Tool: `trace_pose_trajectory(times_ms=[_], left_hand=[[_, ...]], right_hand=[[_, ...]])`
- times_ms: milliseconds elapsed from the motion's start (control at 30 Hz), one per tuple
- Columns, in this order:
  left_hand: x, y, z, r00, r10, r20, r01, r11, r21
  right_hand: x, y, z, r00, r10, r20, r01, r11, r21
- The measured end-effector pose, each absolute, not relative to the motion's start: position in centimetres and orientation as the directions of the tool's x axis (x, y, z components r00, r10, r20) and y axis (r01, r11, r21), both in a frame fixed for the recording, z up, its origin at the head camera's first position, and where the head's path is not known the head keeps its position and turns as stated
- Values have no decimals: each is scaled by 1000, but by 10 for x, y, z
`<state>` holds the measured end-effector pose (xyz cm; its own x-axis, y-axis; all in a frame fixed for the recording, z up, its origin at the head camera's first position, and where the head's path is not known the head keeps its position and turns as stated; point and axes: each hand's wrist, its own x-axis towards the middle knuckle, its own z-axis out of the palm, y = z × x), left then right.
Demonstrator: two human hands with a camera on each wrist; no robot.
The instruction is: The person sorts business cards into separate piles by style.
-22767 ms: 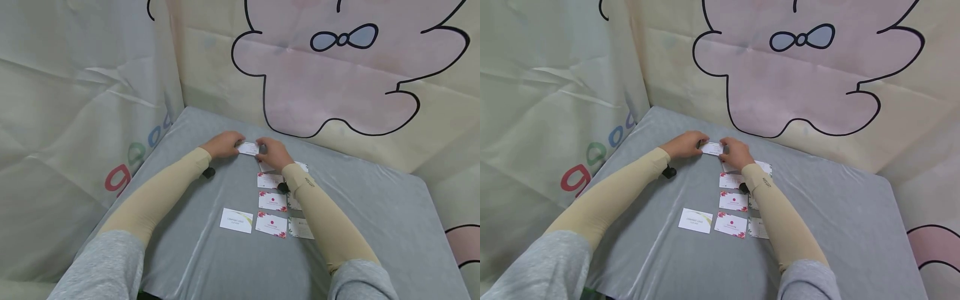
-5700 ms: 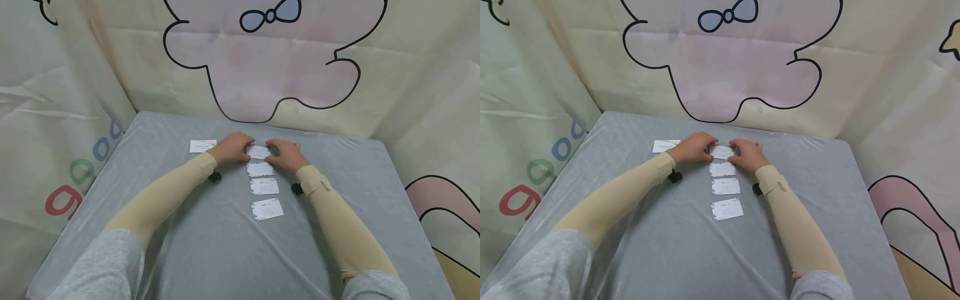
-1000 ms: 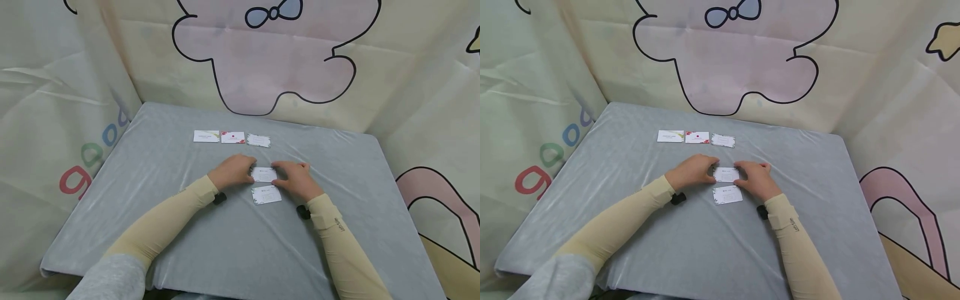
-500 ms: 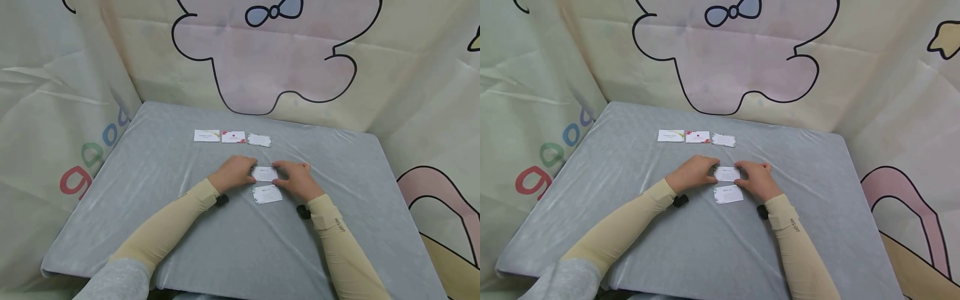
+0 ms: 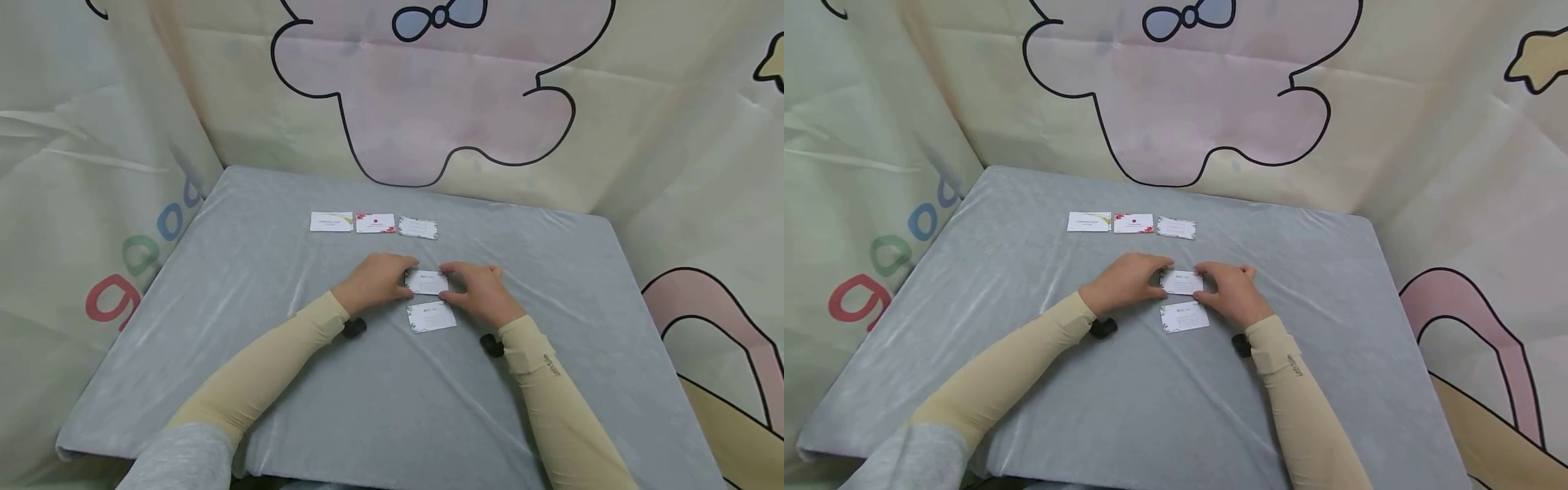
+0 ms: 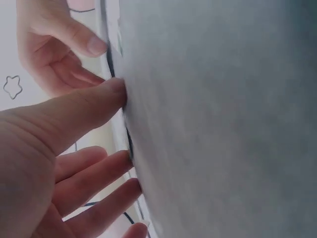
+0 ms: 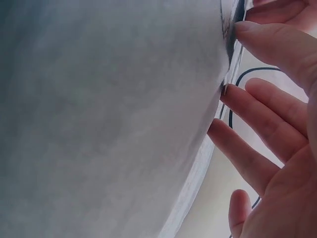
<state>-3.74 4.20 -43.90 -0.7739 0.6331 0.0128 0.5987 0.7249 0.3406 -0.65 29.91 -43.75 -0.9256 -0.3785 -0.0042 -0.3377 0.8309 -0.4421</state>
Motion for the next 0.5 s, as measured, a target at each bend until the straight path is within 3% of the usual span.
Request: trace_pose_trajectory(times_ms=[233,500], left_hand=[[-51,35,-431,-769,638,-28,579,715,391],[-94,36,-423,-782,623,-14,582,739,339]], right_hand=[[-18,295,-437,-914,-405,1,-372,839,-397],[-63,286,-427,-917,-398,5,-376,864,-336]])
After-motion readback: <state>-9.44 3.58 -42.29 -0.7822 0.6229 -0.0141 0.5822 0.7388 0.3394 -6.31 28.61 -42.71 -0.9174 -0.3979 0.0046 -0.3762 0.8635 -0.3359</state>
